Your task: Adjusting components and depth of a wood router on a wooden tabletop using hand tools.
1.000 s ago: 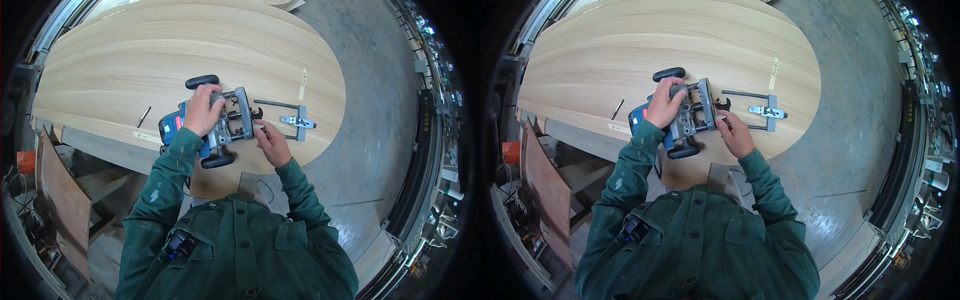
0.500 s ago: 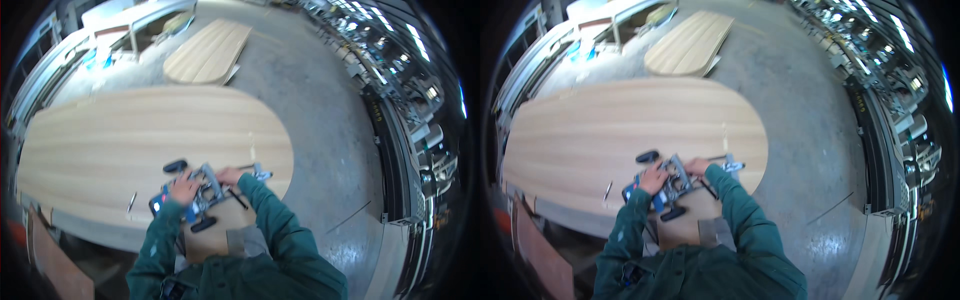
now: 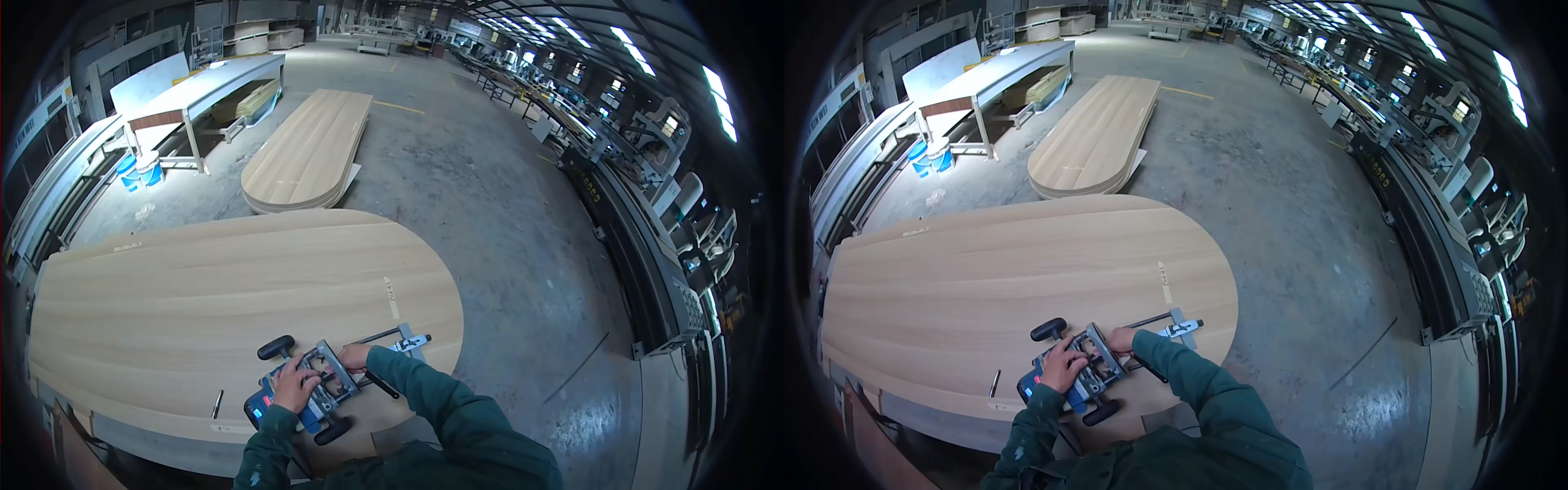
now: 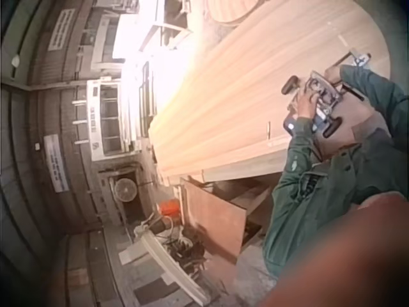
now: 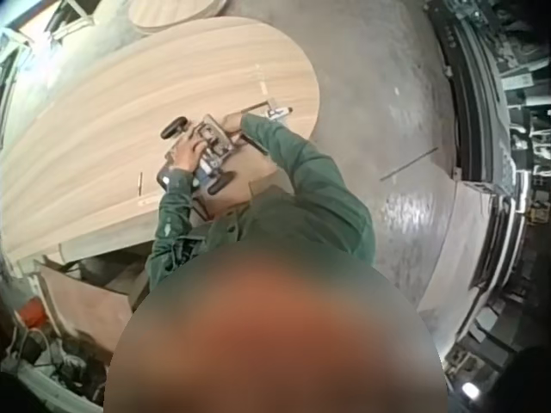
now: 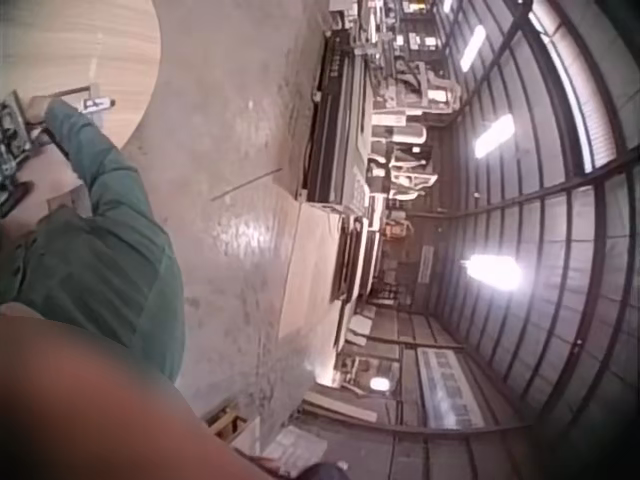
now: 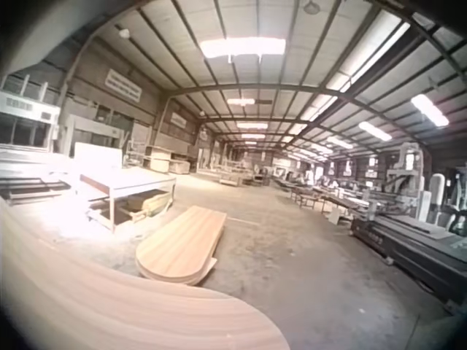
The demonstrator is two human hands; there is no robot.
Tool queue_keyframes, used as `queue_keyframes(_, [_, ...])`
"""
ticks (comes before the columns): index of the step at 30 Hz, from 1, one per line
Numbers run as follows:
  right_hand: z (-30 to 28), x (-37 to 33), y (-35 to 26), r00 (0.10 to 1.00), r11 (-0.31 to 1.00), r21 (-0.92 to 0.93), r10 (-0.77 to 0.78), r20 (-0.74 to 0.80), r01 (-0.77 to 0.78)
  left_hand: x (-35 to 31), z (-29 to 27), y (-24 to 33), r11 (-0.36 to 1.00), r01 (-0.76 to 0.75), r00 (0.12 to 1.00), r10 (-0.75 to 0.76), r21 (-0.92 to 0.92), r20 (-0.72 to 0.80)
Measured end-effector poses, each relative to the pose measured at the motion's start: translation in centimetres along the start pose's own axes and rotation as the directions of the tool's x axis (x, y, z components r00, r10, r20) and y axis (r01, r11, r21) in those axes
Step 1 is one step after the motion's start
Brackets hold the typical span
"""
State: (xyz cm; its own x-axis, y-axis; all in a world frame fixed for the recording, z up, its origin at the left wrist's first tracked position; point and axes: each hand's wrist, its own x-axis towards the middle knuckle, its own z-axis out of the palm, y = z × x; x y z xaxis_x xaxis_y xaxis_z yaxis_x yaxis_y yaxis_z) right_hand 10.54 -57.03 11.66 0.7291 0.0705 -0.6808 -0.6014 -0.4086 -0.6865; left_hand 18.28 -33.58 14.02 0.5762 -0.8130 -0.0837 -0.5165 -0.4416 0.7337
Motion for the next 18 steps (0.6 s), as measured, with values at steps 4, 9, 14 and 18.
queue_keyframes(4, [-0.4,2.7,7.6,0.855,0.832,-0.409,-0.48,-0.196,0.374,2.3,1.4,0.0,0.998,-0.055,0.996,0.053,-0.018,-0.068])
queue_keyframes(9, [-1.0,0.8,0.5,1.0,0.871,0.491,0.016,0.004,-0.016,2.7,-2.2,0.6,0.984,0.149,0.989,-0.149,0.097,-0.003])
queue_keyframes(14, [-0.5,2.4,2.9,0.996,0.928,0.366,0.052,0.067,-0.073,2.8,-2.3,1.1,0.975,0.173,0.977,-0.187,0.139,0.1])
queue_keyframes(18, [0.7,1.6,2.9,0.999,0.91,0.412,-0.023,-0.038,0.036,1.7,-2.0,0.9,0.975,0.16,0.98,-0.175,0.152,0.093])
